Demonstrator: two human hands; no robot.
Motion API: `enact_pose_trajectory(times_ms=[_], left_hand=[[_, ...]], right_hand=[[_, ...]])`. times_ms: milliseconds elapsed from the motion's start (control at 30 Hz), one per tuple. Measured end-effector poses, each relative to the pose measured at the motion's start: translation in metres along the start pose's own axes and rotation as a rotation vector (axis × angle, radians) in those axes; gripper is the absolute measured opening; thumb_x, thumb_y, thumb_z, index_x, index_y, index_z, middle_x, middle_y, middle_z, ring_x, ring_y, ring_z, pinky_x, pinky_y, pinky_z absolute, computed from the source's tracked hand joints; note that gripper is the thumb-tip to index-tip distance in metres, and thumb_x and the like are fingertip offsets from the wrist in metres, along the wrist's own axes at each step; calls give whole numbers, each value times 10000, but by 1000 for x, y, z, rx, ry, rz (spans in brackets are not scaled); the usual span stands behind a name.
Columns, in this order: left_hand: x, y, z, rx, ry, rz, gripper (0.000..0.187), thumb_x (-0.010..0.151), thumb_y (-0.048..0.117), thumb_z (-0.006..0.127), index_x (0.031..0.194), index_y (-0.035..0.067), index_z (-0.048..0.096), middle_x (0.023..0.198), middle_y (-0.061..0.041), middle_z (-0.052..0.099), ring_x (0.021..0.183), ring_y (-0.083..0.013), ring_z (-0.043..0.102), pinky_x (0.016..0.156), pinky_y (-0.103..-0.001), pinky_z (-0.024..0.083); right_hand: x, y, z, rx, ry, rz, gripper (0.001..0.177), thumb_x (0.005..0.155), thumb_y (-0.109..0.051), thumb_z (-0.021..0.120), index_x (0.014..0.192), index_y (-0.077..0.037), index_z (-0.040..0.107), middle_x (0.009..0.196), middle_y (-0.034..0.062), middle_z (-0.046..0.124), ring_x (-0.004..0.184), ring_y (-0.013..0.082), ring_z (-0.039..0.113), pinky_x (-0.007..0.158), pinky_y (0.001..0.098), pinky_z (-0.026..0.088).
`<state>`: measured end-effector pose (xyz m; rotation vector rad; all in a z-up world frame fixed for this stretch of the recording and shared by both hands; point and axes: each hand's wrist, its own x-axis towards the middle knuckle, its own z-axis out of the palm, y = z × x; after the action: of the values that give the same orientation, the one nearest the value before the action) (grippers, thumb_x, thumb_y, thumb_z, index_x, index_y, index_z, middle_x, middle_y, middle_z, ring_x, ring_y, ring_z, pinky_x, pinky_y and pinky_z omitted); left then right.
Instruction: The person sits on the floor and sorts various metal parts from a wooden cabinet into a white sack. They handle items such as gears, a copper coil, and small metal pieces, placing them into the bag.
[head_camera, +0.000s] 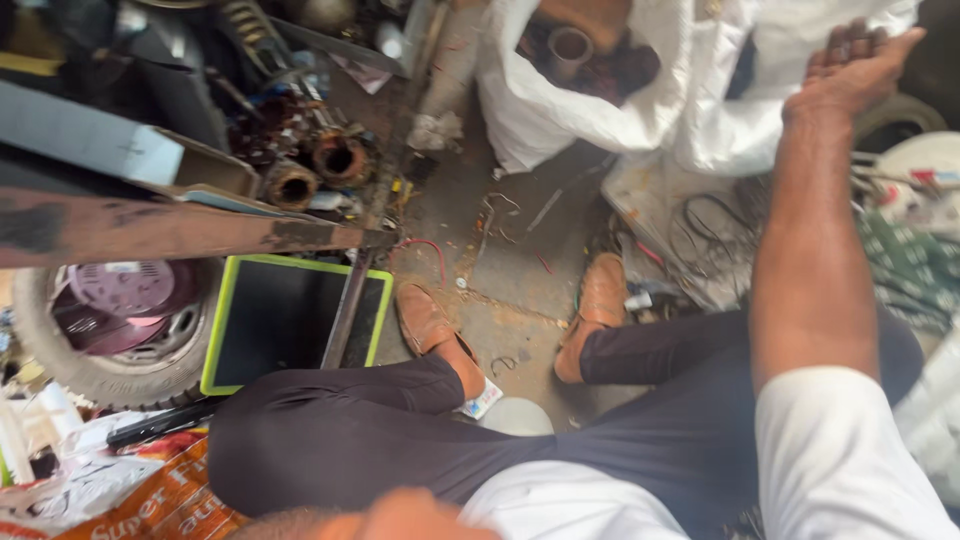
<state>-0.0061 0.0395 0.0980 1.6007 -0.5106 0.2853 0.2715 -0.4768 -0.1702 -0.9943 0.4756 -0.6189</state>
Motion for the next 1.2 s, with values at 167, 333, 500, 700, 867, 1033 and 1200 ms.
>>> enact_pose_trajectory(times_ms=[167,333,500,700,867,1033,1200], left_hand=[[0,44,-53,114,-318,79,269,919,335,654,893,76,588,857,-87,526,825,-284,544,737,-433,373],[1,-9,-53,348,-530,-58,253,936,323,692,872,97,599,790,-63,550,766,-277,584,676,-429,404],[-19,-47,-43,573,-722,-142,312,879,341,738,1032,89,633,936,-86,615,936,-296,623,808,-452,457],[-5,-66,-65,645,-808,-393,465,825,324,760,1179,55,625,1047,-130,640,1031,-327,613,851,-493,452],[1,-69,-70,575,-812,-435,553,837,322,761,1297,53,612,1174,-151,640,1082,-336,601,889,-502,440],[0,-72,-70,572,-864,-489,572,838,323,758,1320,55,607,1203,-162,635,1110,-350,596,914,-505,439],[0,-75,-69,546,-866,-486,584,850,319,753,1341,44,594,1248,-197,618,1145,-357,587,953,-527,428]], right_hand=[[-82,-3,116,-185,-312,-400,497,1101,-417,562,1292,41,581,1070,96,721,971,213,688,903,431,545],[-212,18,215,-540,-873,-673,125,1169,-111,633,1175,12,659,1074,96,675,1015,193,673,926,333,543],[-266,74,295,-665,-1218,-592,191,997,-11,595,1175,-20,661,1063,124,706,982,254,766,812,364,620],[-260,186,352,-1094,-1193,-865,221,967,-14,591,1181,-19,645,1129,224,640,940,461,645,750,548,538],[-238,250,388,-1234,-1338,-1079,434,936,-52,560,1356,-123,641,1337,262,599,1142,427,627,866,475,570],[-244,257,411,-1856,-1602,-805,520,909,-426,675,1368,-184,640,1338,220,585,1194,376,609,885,479,550],[-263,265,414,-1997,-1515,-1016,389,842,-316,712,1196,-160,751,1361,173,578,1119,293,652,776,411,577]])
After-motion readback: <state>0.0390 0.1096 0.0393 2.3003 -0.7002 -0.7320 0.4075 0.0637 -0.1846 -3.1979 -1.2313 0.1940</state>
